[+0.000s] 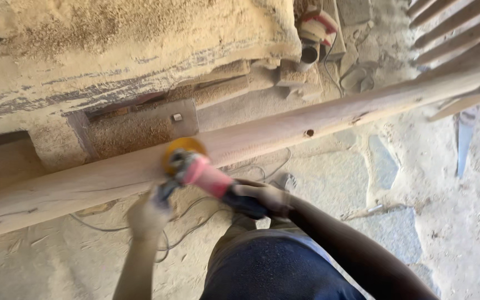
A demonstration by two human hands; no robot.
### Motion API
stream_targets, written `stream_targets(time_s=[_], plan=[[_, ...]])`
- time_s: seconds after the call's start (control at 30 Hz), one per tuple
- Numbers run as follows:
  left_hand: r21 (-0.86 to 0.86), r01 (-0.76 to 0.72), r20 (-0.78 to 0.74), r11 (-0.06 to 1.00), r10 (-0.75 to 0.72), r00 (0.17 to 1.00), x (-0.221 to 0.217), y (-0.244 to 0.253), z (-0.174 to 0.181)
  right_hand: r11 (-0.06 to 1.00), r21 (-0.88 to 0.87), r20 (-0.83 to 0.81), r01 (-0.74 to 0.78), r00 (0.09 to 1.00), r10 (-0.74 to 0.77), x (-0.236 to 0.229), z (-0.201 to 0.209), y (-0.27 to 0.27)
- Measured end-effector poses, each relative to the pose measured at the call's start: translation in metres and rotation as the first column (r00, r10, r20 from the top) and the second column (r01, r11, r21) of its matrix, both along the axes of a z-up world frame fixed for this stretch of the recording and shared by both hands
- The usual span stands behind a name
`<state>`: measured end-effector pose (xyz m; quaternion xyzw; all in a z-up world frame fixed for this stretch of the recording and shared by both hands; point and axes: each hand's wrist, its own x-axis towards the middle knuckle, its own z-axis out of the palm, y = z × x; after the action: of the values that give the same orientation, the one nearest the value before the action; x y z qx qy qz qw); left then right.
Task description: The person uses an angle grinder with a sanding disc to smooth the surface of a long wooden log. They move the tool back and forth along the length of the log, generating sawdust and gradually refining the wood's texture.
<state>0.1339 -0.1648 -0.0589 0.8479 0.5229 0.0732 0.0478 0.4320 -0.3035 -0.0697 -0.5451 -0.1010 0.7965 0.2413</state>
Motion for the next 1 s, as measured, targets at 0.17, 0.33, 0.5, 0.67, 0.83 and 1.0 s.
stream_targets(time_s=[0.17, 0.33, 0.5, 0.67, 0.83, 1.0], plan=[[0.189, -0.199, -0.14, 0.962, 0.227, 0.964, -0.101, -0.024, -0.007, 0.855, 0.505, -0.057, -0.12, 0.984, 0.171, -0.082, -0.016, 0.05], [0.158, -0.257, -0.051, 0.953, 0.268, 0.962, -0.129, -0.057, -0.038, 0.719, 0.518, 0.327, -0.463, 0.884, 0.334, -0.105, -0.041, 0.037], [0.101, -0.07, 0.092, 0.992, 0.061, 0.994, -0.095, -0.067, -0.056, 0.676, 0.316, 0.612, -0.666, 0.688, 0.391, -0.073, -0.017, -0.007], [-0.031, 0.215, 0.128, 0.976, -0.209, 0.969, -0.03, -0.053, -0.067, 0.85, 0.06, 0.715, -0.524, 0.617, 0.33, -0.048, -0.01, -0.044], [-0.185, 0.382, 0.087, 0.905, -0.373, 0.924, 0.033, -0.05, -0.07, 0.938, 0.075, 0.754, -0.338, 0.635, 0.169, -0.017, -0.019, -0.087], [-0.212, 0.459, 0.051, 0.863, -0.459, 0.887, 0.078, -0.053, -0.055, 0.975, 0.113, 0.754, -0.19, 0.656, 0.04, 0.003, -0.029, -0.114]])
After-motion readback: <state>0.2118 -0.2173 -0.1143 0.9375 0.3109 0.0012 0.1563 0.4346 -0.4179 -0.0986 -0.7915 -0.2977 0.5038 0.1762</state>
